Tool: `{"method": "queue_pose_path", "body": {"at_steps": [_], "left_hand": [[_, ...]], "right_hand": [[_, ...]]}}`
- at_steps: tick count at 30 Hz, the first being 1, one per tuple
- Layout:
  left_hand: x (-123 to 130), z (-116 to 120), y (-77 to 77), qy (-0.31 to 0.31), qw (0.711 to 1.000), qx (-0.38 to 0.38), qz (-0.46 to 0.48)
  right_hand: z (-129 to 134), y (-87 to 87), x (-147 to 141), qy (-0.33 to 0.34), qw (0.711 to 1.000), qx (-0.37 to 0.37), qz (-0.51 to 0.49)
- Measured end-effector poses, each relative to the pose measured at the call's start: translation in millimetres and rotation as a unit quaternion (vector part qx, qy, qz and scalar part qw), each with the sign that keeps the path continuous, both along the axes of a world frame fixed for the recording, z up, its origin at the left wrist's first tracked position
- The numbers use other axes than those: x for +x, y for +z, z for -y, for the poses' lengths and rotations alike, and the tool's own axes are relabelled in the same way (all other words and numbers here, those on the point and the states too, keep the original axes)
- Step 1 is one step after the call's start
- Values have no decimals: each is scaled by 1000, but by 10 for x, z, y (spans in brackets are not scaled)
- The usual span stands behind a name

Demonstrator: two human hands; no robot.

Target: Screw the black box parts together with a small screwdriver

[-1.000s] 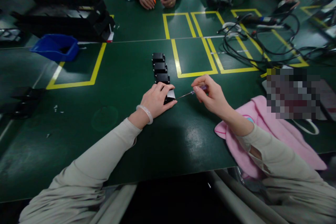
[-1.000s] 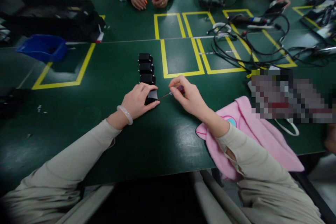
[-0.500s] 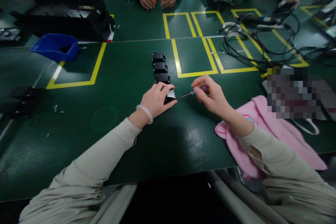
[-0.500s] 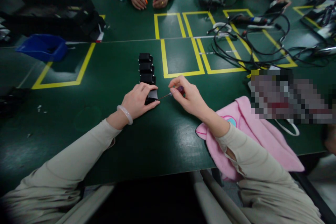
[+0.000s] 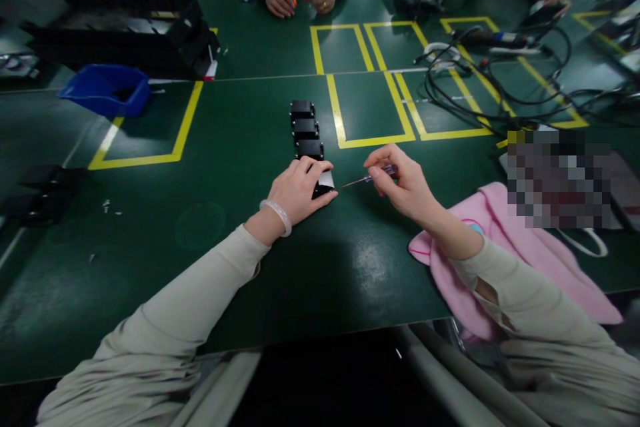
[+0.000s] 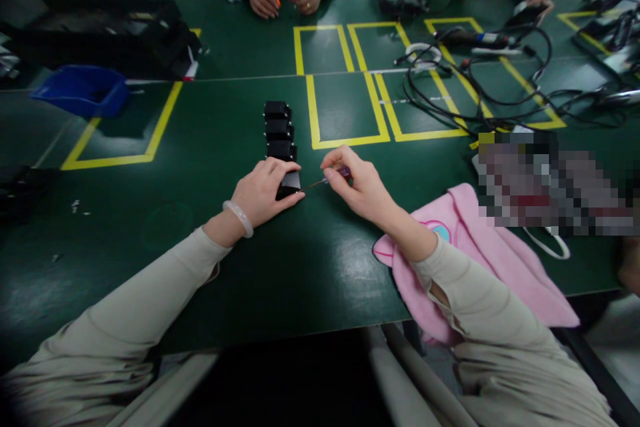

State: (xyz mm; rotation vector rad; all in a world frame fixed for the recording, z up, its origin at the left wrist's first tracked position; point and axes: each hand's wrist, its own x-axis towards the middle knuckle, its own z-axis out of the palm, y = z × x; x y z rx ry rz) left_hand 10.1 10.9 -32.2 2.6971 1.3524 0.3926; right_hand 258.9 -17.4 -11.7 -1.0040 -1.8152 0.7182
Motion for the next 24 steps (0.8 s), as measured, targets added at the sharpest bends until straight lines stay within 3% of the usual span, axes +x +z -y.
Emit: {"method": "queue_pose_path", "body": {"at_steps": [24], "left_hand": [[0, -3, 2, 0, 1000, -1, 0]], "right_hand": [[-25, -70, 2, -19, 1000, -4, -22]]}}
